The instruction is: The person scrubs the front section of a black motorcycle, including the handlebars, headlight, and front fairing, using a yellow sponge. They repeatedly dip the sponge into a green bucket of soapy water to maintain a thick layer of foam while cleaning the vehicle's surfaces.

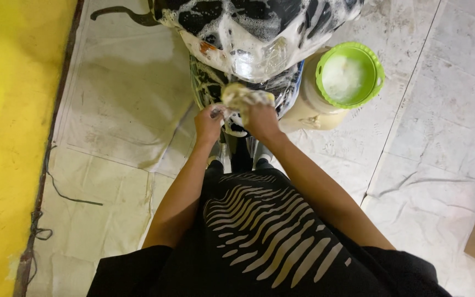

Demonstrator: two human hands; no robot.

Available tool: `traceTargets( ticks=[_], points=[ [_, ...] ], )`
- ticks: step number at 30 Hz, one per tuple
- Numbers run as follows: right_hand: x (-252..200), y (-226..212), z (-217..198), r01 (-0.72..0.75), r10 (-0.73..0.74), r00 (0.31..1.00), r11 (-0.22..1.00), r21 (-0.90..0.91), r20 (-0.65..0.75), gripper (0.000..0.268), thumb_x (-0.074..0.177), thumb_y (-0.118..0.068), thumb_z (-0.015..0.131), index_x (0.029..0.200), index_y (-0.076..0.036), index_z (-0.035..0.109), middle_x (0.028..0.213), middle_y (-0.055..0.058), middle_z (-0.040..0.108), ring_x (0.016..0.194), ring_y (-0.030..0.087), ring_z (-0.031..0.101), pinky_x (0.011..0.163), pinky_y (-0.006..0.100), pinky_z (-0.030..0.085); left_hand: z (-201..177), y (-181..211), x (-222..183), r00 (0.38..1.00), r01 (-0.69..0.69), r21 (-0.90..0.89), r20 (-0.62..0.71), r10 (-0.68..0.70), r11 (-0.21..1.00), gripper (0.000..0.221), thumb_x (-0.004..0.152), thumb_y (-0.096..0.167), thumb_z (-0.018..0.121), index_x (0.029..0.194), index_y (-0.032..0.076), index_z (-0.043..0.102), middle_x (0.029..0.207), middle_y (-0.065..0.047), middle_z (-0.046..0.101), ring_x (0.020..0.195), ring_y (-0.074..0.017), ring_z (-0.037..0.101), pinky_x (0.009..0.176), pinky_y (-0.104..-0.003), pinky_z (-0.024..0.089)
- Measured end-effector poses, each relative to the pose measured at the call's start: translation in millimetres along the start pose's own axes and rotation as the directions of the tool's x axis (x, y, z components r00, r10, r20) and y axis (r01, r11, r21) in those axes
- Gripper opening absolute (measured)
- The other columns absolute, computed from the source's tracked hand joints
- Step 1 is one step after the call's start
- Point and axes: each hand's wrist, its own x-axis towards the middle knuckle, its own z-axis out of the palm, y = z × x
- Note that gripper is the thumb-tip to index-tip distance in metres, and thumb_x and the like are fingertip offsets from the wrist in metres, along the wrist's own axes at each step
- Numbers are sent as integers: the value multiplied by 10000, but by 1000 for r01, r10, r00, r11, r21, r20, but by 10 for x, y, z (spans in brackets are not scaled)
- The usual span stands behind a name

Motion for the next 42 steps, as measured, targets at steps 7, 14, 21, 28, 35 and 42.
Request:
traceTargets(
  ticks=[7,14,21,28,35,42],
  points=[
    [98,-139,154,249,-230,968,933,-260,101,360,980,-215,598,1323,-262,697,801,106,710,895,385,744,899,654,547,-70,-75,-92,999,44,-211,-15,-48,977,272,1053,127,628,1308,33,644,1198,-229,678,1155,-426,655,968,-614,598],
    [283,-74,625,246,-241,969,946,-213,50,298,963,-213,605,1225,-163,738,828,125,725,830,394,762,842,601,557,-100,-102,-162,938,163,-653,-130,-321,740,429,1016,91,572,1416,-61,537,1301,-348,591,1178,-417,653,1050,-563,586],
    [-303,559,1510,426,-428,904,896,-126,13,301,892,-350,621,1039,-138,777,918,185,678,930,459,692,904,607,529,-13,-316,99,902,278,-812,36,-431,514,452,1072,320,522,1332,-40,607,1254,-251,666,1158,-372,672,1036,-588,528],
    [-256,1082,1006,578,-644,726,762,-292,-242,206,847,-265,644,982,-148,748,1050,139,656,1022,402,614,826,546,484,9,258,-136,991,106,-195,107,-86,975,408,1090,316,553,1405,58,577,1304,-227,624,1209,-429,620,1000,-611,519],
    [-379,1018,942,234,-222,972,921,-311,74,665,669,-504,809,1233,-159,739,780,120,717,724,332,740,646,470,546,-173,582,-221,998,47,-35,35,-46,998,371,1030,147,644,1333,-62,596,1229,-282,648,1128,-432,668,939,-606,598],
    [-165,447,603,386,-323,901,902,-195,290,463,717,-421,829,918,-9,765,775,190,710,755,369,725,728,497,564,-53,336,-88,999,2,-64,48,1,998,262,1055,125,604,1273,-12,652,1193,-266,660,1120,-445,666,889,-618,627]
  ],
)
